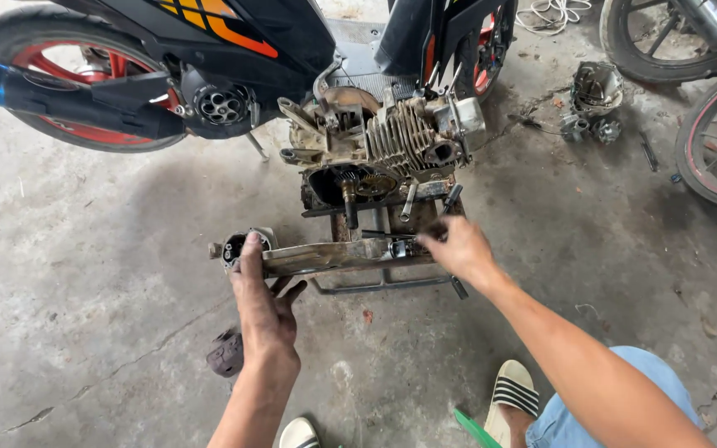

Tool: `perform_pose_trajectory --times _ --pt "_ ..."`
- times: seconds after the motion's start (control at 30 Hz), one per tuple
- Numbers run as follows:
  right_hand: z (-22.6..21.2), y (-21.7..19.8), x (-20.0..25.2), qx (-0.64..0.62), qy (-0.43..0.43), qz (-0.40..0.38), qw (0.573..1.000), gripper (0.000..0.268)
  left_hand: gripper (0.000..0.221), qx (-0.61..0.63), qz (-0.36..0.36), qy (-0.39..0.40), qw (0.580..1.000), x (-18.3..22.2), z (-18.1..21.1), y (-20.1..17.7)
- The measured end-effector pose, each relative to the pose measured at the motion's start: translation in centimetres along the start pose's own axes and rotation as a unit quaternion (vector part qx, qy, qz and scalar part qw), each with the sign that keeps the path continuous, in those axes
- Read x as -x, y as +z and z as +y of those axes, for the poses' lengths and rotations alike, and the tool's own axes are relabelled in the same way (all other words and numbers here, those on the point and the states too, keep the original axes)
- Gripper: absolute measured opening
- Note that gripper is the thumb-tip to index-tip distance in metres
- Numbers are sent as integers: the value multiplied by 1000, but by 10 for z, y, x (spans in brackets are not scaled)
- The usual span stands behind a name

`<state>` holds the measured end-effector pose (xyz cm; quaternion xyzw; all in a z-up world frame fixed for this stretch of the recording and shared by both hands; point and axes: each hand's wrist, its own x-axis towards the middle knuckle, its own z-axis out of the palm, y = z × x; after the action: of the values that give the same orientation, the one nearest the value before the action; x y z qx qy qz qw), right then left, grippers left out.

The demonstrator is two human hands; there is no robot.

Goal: Disassembling a motorcycle engine by removing the crankcase cover and loosening bolts with a socket wrench

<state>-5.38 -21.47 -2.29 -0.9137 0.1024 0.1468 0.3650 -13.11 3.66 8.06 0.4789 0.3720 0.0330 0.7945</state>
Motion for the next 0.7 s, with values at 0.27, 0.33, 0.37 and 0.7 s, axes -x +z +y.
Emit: perform_pose_trajectory --times 0.27,0.33,0.37,0.7 --pt "12 40 -108 35 131 85 987 45 65 -18 5 -6 1000 -18 -6 -5" --pt "19 54 -132 51 131 108 984 51 73 -45 6 -9 999 -20 -8 -5" --pt "20 60 -141 68 142 118 980 54 70 -37 6 -19 999 -22 -9 -5" --pt "48 71 -168 114 180 57 975 43 73 -24 -7 -35 999 -31 -17 -9"
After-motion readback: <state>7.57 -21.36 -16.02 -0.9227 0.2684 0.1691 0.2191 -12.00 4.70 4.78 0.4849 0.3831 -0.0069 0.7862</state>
